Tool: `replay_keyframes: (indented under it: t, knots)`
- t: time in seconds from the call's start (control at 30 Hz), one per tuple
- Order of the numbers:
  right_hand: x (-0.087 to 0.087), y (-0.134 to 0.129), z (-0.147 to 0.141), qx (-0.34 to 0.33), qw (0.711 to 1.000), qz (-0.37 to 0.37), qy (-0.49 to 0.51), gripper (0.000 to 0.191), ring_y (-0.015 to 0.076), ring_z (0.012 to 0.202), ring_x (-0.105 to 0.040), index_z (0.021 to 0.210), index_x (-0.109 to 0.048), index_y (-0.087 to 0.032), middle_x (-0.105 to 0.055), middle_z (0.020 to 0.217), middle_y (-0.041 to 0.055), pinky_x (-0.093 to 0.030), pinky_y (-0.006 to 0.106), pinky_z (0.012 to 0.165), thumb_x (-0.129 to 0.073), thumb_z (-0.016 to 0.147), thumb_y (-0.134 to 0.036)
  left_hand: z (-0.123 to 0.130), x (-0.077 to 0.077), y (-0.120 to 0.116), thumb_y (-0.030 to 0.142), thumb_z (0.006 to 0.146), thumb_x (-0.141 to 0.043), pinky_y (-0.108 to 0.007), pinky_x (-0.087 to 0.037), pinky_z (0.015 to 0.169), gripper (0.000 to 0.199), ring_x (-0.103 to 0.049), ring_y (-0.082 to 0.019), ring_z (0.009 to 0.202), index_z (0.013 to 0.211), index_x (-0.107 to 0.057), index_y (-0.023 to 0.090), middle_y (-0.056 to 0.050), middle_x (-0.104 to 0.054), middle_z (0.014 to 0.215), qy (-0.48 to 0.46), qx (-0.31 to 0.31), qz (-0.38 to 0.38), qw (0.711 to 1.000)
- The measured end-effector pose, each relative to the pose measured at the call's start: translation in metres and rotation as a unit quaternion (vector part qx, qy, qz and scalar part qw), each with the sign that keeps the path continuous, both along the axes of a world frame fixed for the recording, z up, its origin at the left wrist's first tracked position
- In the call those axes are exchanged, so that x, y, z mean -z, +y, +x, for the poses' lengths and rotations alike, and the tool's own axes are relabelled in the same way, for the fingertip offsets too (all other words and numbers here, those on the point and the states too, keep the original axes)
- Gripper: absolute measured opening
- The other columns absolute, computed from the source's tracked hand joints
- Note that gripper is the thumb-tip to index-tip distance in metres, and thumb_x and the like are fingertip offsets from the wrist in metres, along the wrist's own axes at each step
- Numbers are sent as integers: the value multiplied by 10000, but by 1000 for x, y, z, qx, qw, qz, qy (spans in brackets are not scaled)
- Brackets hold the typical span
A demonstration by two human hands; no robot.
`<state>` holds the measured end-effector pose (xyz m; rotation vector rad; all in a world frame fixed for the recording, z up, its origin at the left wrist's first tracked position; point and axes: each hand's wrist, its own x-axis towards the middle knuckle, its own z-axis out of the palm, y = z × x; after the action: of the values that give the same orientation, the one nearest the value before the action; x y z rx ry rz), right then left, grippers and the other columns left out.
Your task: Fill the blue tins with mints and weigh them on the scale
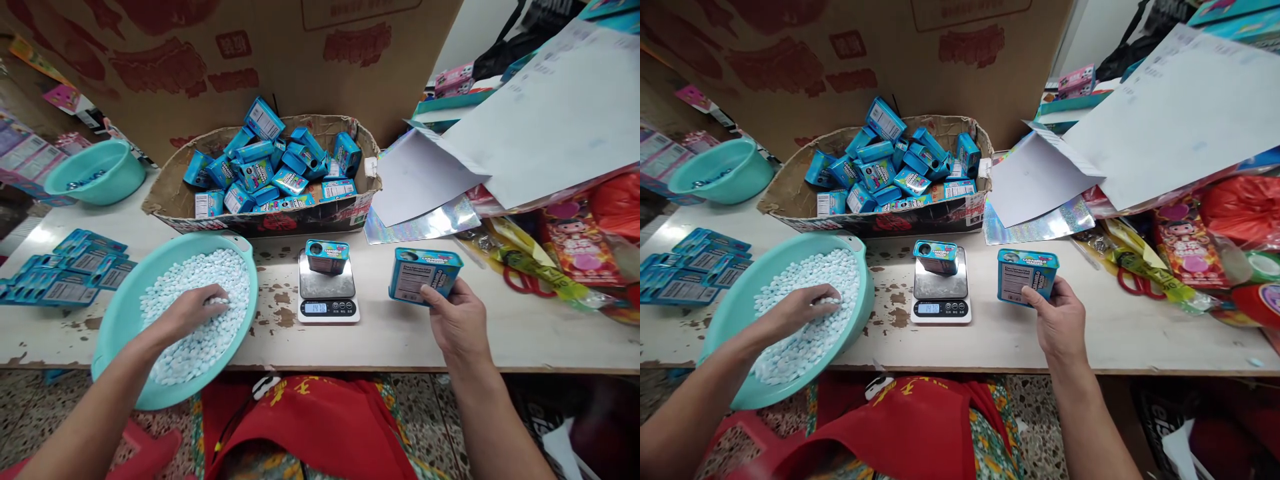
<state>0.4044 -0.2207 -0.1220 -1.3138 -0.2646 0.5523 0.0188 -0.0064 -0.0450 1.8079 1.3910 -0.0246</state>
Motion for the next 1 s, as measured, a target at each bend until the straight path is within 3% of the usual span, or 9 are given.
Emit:
replay_keyframes:
  t: [0.07, 0.2, 0.33, 0.47, 0.57, 0.67, 0.77, 0.87, 1.0]
  knots:
    - [0, -1, 0, 1, 1000, -2, 4, 415, 178, 812, -627, 876, -678, -188, -682, 863, 18, -517, 350, 811, -875, 526, -290, -10, -4, 4, 391, 647, -754, -212, -352, 477, 277, -465, -134, 559, 798, -633, 192, -3, -557, 659, -107, -90, -64, 988]
    - [1, -2, 1, 2, 1000, -8, 14, 434, 172, 810, -624, 879, -685, -185, -687, 867, 21, -511, 341, 817, -886, 509, -287, -25, 3, 14, 362, 699, -737, -194, -350, 422, 309, -449, -103, 522, 911, -600, 185, -2, -552, 695, -285, -239, -164, 914]
    - [2, 0, 2, 0, 1000, -9, 17, 436, 170, 812, -624, 875, -685, -191, -689, 866, 16, -509, 341, 823, -891, 505, -294, -10, 5, 21, 322, 724, -730, -166, -271, 378, 250, -386, -64, 481, 825, -608, 129, -15, -530, 670, -275, -232, -189, 914]
    - [3, 0, 1, -3, 1000, -6, 21, 443, 165, 821, -628, 901, -687, -195, -693, 885, 15, -509, 326, 821, -887, 520, -298, 37, -21, 24, 303, 711, -750, -174, -349, 475, 260, -457, -78, 587, 856, -634, 122, -35, -566, 766, -260, -130, -156, 944]
    - [5, -2, 0, -8, 1000, -6, 29, 450, 165, 834, -630, 925, -685, -194, -697, 908, 21, -513, 311, 806, -883, 534, -297, 88, -47, 24, 305, 709, -725, -200, -356, 512, 274, -450, -91, 577, 906, -649, 131, -5, -529, 677, -222, -10, -110, 969]
    - [6, -4, 0, -14, 999, -9, 35, 458, 164, 833, -629, 939, -679, -196, -697, 911, 22, -518, 301, 790, -881, 542, -300, 141, -63, 21, 293, 745, -635, -224, -334, 511, 214, -450, -107, 559, 887, -656, 134, 3, -522, 635, -150, 113, -37, 981]
    - [6, -7, 1, -7, 999, -13, 39, 459, 161, 838, -628, 940, -677, -199, -697, 916, 20, -519, 288, 783, -881, 543, -306, 181, -64, 19, 221, 758, -561, -247, -372, 583, 165, -514, -136, 643, 854, -674, 150, -18, -590, 710, -58, 243, 77, 965]
    - [6, -10, 4, -1, 999, -19, 39, 456, 159, 843, -628, 933, -682, -198, -698, 922, 19, -517, 278, 781, -884, 540, -312, 201, -57, 18, 146, 749, -528, -269, -399, 703, 193, -563, -175, 808, 857, -687, 163, -51, -638, 881, 28, 345, 182, 920]
    - [8, -14, 9, -1, 999, -19, 41, 463, 160, 856, -628, 952, -684, -200, -699, 934, 18, -517, 274, 786, -883, 548, -309, 203, -50, 17, 118, 732, -531, -269, -394, 711, 287, -564, -182, 847, 977, -659, 193, -44, -628, 966, 53, 371, 230, 898]
